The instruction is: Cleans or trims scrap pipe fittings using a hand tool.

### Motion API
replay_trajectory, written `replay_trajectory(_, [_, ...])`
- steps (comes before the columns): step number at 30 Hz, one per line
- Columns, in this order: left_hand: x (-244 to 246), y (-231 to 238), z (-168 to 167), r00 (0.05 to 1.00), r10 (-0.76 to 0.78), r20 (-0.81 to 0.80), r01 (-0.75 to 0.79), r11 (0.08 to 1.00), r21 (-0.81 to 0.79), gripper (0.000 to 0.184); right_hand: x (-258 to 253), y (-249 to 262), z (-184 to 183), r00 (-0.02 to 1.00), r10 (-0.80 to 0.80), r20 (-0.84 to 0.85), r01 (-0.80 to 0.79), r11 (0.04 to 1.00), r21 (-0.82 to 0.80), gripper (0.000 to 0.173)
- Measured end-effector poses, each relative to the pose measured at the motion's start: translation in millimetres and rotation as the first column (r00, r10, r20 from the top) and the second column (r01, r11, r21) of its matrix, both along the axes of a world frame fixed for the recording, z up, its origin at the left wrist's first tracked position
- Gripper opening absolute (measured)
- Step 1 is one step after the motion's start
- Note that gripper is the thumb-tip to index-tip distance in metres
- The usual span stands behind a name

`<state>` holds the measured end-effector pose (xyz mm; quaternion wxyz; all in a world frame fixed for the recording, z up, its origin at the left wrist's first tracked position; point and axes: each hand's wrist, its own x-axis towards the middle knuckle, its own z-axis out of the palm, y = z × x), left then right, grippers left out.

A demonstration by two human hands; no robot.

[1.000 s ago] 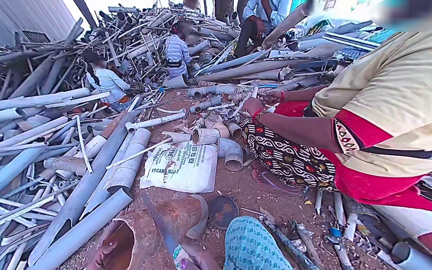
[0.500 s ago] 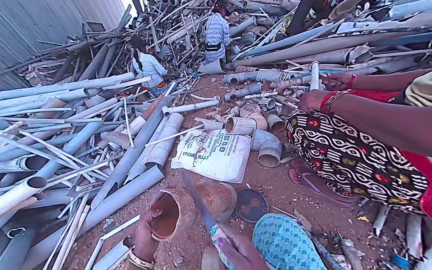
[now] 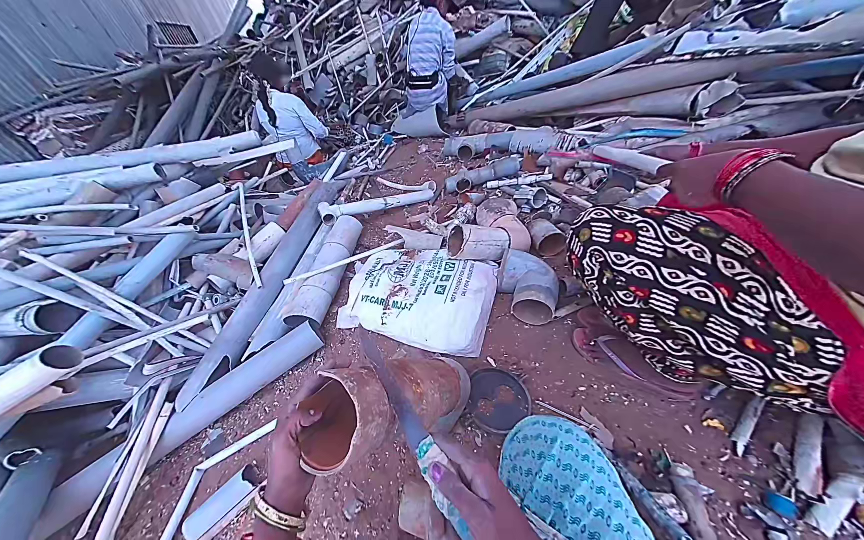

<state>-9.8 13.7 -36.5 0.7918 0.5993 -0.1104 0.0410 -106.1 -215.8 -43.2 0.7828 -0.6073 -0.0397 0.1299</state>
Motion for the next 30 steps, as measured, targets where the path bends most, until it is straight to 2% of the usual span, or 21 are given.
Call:
replay_trajectory(2, [0, 2, -2, 0.999, -0.033, 0.012, 0.033, 0.999, -0.007, 0.043, 9, -2, -13, 1.0, 0.005, -0.005, -0.004, 1.0, 0.031, 0.038])
replay_trajectory(3, [-1, 1, -2, 1.0, -0.002, -0.004, 0.002, 1.0, 0.009, 0.045, 12, -4, -17, 1.0, 0.01, -0.009, -0.009, 0.998, 0.054, 0.036])
replay_trajectory(6, [-4, -5, 2, 0.997, 0.066, -0.034, -0.066, 0.998, 0.007, 0.046, 5, -1, -5, 1.0, -0.008, -0.016, 0.009, 0.998, 0.056, 0.041])
replay_trajectory(10, [-2, -1, 0, 0.998, -0.048, 0.029, 0.048, 0.999, -0.008, 0.042, 7, 0, -11, 0.999, -0.004, -0.038, 0.006, 0.999, 0.05, 0.038])
replay_trajectory(15, [-3, -3, 0, 1.0, -0.018, 0.009, 0.018, 1.0, -0.003, 0.046, 2, 1, -6, 1.0, -0.008, 0.013, 0.008, 0.999, 0.042, 0.041])
replay_trajectory(19, [-3, -1, -3, 1.0, -0.009, -0.011, 0.009, 1.0, -0.002, 0.046, 12, -4, -18, 1.0, 0.0, -0.012, 0.001, 0.998, 0.066, 0.037])
replay_trajectory(23, [-3, -2, -2, 1.0, -0.022, -0.018, 0.022, 1.0, -0.006, 0.047, 2, 1, -6, 1.0, -0.003, 0.006, 0.003, 0.998, 0.06, 0.038])
replay_trajectory(27, [-3, -3, -2, 0.999, 0.003, -0.045, -0.003, 1.0, -0.004, 0.048, 14, -4, -20, 0.999, 0.002, -0.033, 0.002, 0.993, 0.115, 0.036])
replay_trajectory(30, [-1, -1, -3, 1.0, -0.005, -0.028, 0.006, 1.0, 0.013, 0.047, 7, -1, -9, 1.0, -0.004, -0.016, 0.005, 0.997, 0.076, 0.036])
